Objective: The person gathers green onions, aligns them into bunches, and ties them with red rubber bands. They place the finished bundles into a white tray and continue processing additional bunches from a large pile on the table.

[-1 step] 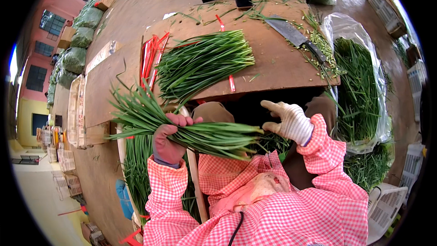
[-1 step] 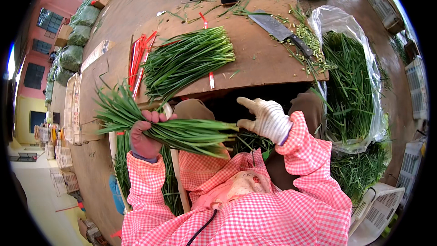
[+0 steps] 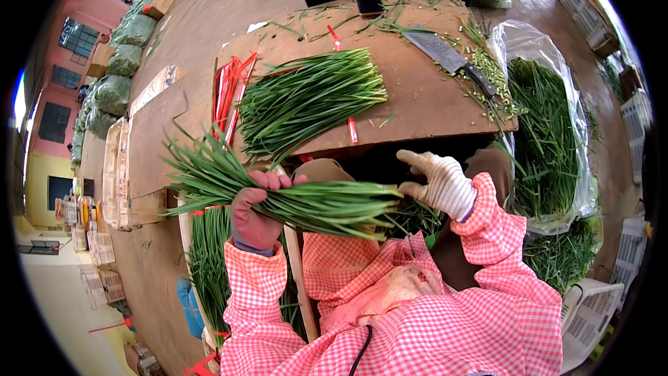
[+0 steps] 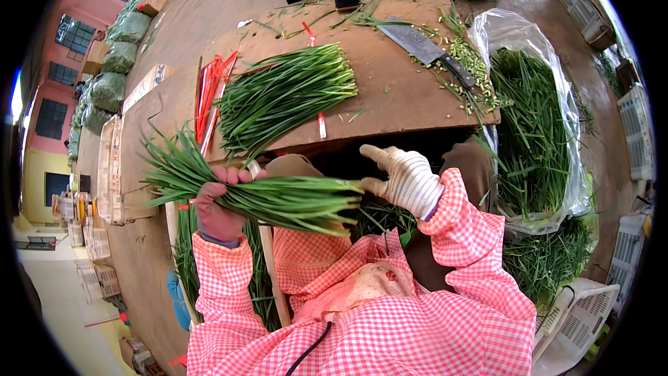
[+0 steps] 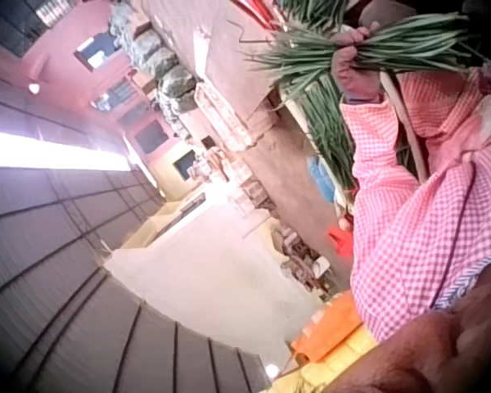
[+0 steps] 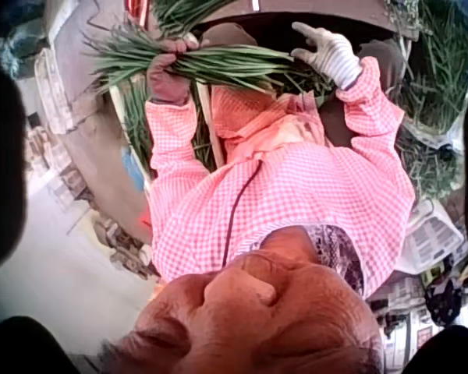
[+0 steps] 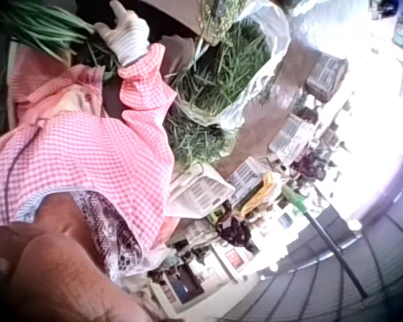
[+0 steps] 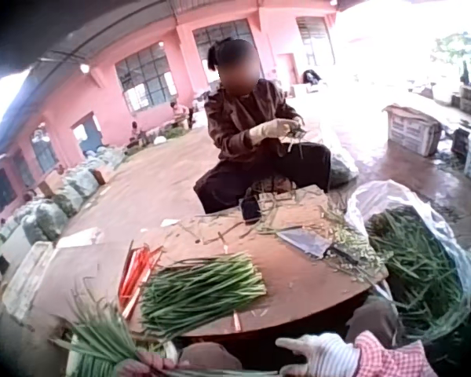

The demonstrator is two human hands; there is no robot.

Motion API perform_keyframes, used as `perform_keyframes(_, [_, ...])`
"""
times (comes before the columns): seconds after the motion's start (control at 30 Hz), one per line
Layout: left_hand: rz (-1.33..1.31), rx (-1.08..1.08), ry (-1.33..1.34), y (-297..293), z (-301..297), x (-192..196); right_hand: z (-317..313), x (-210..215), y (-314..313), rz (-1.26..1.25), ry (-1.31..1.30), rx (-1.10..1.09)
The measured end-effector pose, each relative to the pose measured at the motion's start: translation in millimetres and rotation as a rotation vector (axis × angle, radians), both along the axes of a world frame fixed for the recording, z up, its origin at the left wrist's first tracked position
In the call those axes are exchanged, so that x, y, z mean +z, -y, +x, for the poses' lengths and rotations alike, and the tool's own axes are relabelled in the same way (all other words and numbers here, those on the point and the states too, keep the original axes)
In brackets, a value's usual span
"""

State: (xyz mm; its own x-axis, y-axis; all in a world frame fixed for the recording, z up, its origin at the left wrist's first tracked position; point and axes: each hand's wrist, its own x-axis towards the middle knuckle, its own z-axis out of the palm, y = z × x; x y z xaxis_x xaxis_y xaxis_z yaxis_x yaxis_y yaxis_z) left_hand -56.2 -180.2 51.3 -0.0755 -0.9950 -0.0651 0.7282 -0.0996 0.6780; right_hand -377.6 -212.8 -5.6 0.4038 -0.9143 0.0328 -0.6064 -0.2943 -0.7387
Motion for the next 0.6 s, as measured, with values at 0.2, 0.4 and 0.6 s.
perform_keyframes(0.2, [-0.14,0.066,-0.267,95,-8,-9,-44,-16,26,-0.164,0.378,-0.512])
perform_keyframes(0.4, [0.193,0.341,-0.266,186,2,-102,12,-28,25,-0.12,0.261,-0.208])
perform_keyframes(0.6, [0.123,0.293,-0.25,196,11,-139,80,-32,81,0.087,0.004,0.109])
